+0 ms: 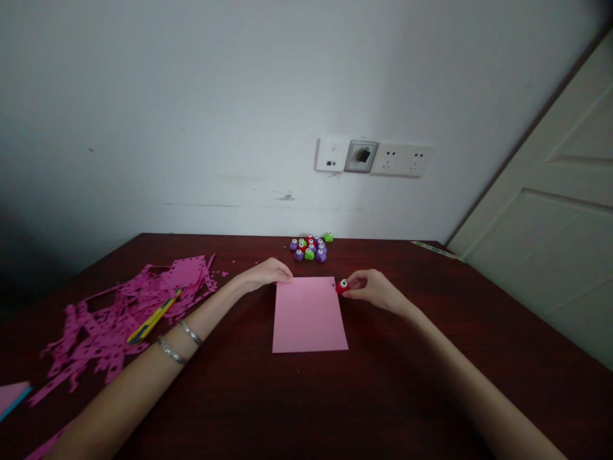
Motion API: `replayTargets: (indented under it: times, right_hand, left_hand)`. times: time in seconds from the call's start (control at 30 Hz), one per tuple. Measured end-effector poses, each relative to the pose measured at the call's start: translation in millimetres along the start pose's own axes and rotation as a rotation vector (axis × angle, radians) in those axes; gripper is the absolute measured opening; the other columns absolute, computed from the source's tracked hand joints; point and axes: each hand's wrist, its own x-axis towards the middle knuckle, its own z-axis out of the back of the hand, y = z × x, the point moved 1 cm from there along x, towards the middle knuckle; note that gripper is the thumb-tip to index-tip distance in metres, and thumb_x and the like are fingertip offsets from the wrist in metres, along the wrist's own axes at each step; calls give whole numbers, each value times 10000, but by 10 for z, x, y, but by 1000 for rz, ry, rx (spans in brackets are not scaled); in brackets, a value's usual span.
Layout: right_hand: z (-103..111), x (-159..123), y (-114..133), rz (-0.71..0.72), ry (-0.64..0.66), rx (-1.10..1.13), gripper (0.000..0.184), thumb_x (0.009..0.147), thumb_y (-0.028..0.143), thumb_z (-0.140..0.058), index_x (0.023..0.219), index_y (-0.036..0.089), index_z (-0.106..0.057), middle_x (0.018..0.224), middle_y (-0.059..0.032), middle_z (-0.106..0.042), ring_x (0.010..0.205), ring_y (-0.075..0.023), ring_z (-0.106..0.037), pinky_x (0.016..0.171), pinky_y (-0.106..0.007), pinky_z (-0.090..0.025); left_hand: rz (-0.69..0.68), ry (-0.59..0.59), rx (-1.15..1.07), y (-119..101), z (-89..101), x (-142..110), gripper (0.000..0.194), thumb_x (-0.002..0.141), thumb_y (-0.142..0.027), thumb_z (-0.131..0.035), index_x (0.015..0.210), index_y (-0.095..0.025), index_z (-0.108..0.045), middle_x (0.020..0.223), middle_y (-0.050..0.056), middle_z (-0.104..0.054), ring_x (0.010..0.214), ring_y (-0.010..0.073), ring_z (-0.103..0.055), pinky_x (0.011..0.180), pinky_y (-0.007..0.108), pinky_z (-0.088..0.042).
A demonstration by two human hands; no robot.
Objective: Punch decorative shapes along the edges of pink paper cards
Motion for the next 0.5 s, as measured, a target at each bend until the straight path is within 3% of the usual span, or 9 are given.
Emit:
replayTargets:
  times: [0.5]
  right_hand:
    - [-6,-28,39,21,59,25,175,643,200,-696,807,150,-660,778,-38,-697,726,-163,-646,686,-278,-511]
  left_hand:
    - [4,26,-55,57,16,14,171,612,-218,-654,747,-125,-699,735,52,-684,703,153,-585,699,270,-404]
